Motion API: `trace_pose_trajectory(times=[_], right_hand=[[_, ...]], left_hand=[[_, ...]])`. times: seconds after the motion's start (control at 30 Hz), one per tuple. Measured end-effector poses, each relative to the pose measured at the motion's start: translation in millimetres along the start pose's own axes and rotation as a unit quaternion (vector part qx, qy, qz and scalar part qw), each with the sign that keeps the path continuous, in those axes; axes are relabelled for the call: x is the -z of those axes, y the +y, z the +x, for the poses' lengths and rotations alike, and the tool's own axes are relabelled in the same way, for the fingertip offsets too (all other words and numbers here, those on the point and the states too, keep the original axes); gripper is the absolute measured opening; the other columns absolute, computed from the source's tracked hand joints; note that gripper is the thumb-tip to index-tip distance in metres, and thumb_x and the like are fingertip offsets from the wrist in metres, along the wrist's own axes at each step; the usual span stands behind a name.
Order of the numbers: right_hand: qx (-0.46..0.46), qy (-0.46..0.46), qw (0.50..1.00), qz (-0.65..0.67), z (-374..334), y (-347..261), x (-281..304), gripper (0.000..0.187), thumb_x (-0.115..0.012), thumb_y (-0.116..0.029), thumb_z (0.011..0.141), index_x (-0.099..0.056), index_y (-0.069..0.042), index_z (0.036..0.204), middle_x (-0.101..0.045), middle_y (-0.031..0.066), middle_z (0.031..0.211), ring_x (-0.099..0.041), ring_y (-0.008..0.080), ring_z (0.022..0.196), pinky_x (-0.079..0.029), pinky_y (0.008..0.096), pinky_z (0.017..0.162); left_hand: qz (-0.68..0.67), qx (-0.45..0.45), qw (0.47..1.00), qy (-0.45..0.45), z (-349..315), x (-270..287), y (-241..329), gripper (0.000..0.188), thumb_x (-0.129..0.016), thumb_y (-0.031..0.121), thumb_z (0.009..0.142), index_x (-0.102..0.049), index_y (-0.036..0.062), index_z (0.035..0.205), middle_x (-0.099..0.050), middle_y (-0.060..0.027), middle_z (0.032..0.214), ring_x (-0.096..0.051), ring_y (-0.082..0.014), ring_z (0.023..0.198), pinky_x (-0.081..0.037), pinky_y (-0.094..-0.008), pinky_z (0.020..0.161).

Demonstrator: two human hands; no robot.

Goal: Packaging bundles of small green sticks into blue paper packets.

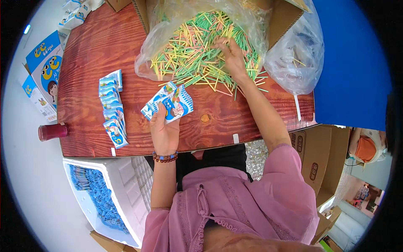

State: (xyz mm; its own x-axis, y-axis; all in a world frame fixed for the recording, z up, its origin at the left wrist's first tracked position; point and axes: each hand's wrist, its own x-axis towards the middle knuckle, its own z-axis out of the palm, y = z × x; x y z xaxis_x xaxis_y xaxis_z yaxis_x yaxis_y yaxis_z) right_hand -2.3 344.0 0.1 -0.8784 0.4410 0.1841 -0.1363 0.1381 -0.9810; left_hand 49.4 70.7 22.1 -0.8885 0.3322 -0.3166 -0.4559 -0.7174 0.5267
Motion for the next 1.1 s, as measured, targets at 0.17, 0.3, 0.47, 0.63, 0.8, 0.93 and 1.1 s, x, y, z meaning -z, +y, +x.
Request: trace_pose_trajectory(times=[0.17,0.3,0.47,0.63,0.8,0.93,1.1], right_hand=[[-0.015,0.065,0.953,0.294,13.2,1.2,7.8,0.006,-0.052,-0.009,0.098,-0.055,-0.007,0.103,-0.065,0.0097,0.094,-0.064,0.0202,0.094,-0.046,0.0347,0.09],[0.148,0.002,0.985,-0.092,-12.6,-14.2,-7.1,0.017,-0.049,-0.002,0.095,-0.051,-0.004,0.112,-0.062,0.011,0.093,-0.064,0.0232,0.09,-0.048,0.0352,0.086],[0.165,-0.06,0.969,-0.174,-30.5,15.9,-12.2,0.028,-0.05,0.001,0.093,-0.049,-0.003,0.121,-0.06,0.0126,0.099,-0.06,0.023,0.096,-0.047,0.032,0.088],[0.119,-0.098,0.982,-0.106,-27.2,18.0,-12.2,0.029,-0.048,0.006,0.09,-0.051,-0.004,0.117,-0.061,0.0083,0.102,-0.059,0.0168,0.097,-0.046,0.0306,0.089],[0.04,-0.096,0.99,0.095,-17.5,18.8,-8.8,0.014,-0.049,-0.001,0.096,-0.051,-0.006,0.109,-0.057,0.0063,0.094,-0.057,0.0171,0.09,-0.047,0.0376,0.093],[-0.033,0.054,0.883,0.465,0.7,-21.2,-5.0,0.008,-0.046,-0.001,0.098,-0.048,-0.006,0.104,-0.052,0.0062,0.091,-0.053,0.0186,0.081,-0.047,0.0472,0.094],[-0.037,0.024,0.83,0.555,-25.8,-55.1,-29.2,0.007,-0.047,-0.005,0.099,-0.048,-0.008,0.105,-0.051,0.0041,0.09,-0.051,0.0168,0.082,-0.046,0.0449,0.089]], left_hand=[[-0.004,0.021,0.999,-0.028,9.3,-4.1,-3.2,0.024,-0.055,0.02,0.099,-0.063,0.004,0.115,-0.067,-0.0068,0.116,-0.064,-0.0178,0.106,-0.05,-0.0372,0.094],[0.001,0.023,0.999,-0.023,11.4,-8.9,-6.8,0.024,-0.055,0.02,0.099,-0.063,0.0042,0.115,-0.067,-0.0067,0.116,-0.064,-0.018,0.106,-0.051,-0.0368,0.094],[-0.01,0.028,0.999,-0.022,10.8,-3.8,-12.4,0.025,-0.054,0.019,0.099,-0.062,0.0043,0.117,-0.066,-0.007,0.118,-0.064,-0.0187,0.107,-0.051,-0.0377,0.094],[0.012,0.024,1.0,-0.01,9.7,3.1,-12.4,0.029,-0.056,0.024,0.098,-0.057,0.0067,0.122,-0.065,-0.0051,0.12,-0.062,-0.0176,0.107,-0.052,-0.036,0.09],[0.017,0.026,0.999,-0.014,12.5,-5.0,-14.9,0.028,-0.057,0.024,0.098,-0.059,0.0081,0.12,-0.066,-0.0043,0.117,-0.063,-0.0174,0.103,-0.051,-0.0357,0.089],[-0.008,0.038,0.999,-0.025,21.7,0.7,-20.6,0.025,-0.056,0.025,0.099,-0.062,0.0082,0.116,-0.068,-0.0039,0.113,-0.064,-0.0154,0.1,-0.051,-0.0328,0.085],[-0.005,0.022,0.999,-0.029,33.7,-11.4,-29.7,0.022,-0.056,0.027,0.099,-0.066,0.0083,0.105,-0.07,-0.0025,0.102,-0.064,-0.0131,0.091,-0.052,-0.0308,0.08]])
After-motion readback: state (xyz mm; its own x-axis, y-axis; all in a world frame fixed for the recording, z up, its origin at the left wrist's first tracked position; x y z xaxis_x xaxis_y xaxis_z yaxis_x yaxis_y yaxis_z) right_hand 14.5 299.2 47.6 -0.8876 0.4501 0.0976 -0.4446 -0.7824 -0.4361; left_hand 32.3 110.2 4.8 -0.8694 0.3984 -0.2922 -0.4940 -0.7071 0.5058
